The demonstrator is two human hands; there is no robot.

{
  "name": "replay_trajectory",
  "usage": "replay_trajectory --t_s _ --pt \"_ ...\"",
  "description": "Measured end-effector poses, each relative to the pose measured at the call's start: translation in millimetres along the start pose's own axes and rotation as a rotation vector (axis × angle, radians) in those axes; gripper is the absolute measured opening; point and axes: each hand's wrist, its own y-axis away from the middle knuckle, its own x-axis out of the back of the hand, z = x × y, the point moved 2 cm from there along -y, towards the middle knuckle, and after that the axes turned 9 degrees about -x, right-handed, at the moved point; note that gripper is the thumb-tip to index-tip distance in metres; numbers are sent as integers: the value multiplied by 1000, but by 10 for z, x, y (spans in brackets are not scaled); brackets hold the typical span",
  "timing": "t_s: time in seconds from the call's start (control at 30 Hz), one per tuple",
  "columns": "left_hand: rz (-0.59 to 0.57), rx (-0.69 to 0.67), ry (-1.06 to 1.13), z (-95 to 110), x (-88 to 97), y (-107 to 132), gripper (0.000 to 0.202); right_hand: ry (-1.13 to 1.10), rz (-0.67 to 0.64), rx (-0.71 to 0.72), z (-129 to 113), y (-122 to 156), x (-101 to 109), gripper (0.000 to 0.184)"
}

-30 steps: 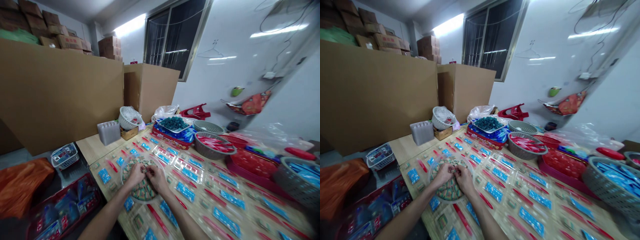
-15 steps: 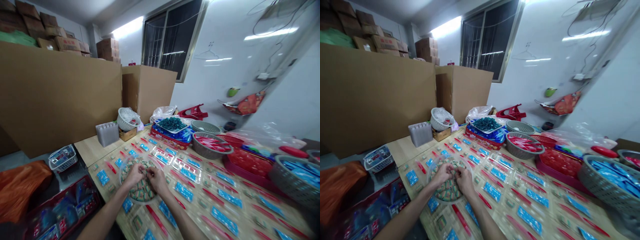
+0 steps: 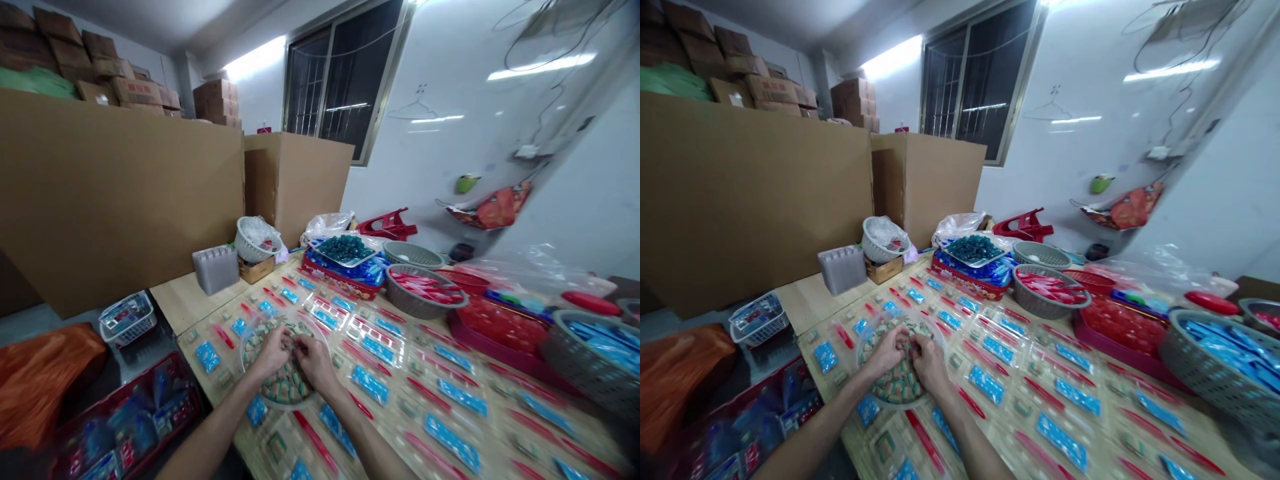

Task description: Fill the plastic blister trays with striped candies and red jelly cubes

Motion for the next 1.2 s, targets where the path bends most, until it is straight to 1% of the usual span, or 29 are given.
replay_trajectory --t_s 0.13,0.2,0.4,0.53,0.63,0.77,0.9,1.0,1.1,1.2 --pt "43 222 119 -21 4 7 24 31 -18 19 -19 6 7 28" --pt "64 265 125 -39 4 4 20 37 -35 22 -27 8 13 28" --pt "118 284 109 -63 13 -25 19 52 -61 51 -26 6 7 27" --pt "96 278 106 -8 22 -27 16 43 -45 21 49 -39 -29 27" --pt "72 269 103 19 19 -4 18 -26 -38 -10 114 -90 -57 27" --pt "85 205 69 9 20 14 29 -72 -43 -10 131 -130 -72 25" --pt "121 136 53 31 34 -7 26 -53 -21 13 75 -125 -29 28" --pt "105 106 74 113 52 -14 23 -84 -42 47 21 -107 28 30" --pt "90 95 181 228 69 14 17 -138 -15 74 -29 -79 95 27" --pt "102 134 404 320 55 74 15 -184 36 102 -88 -32 154 25"
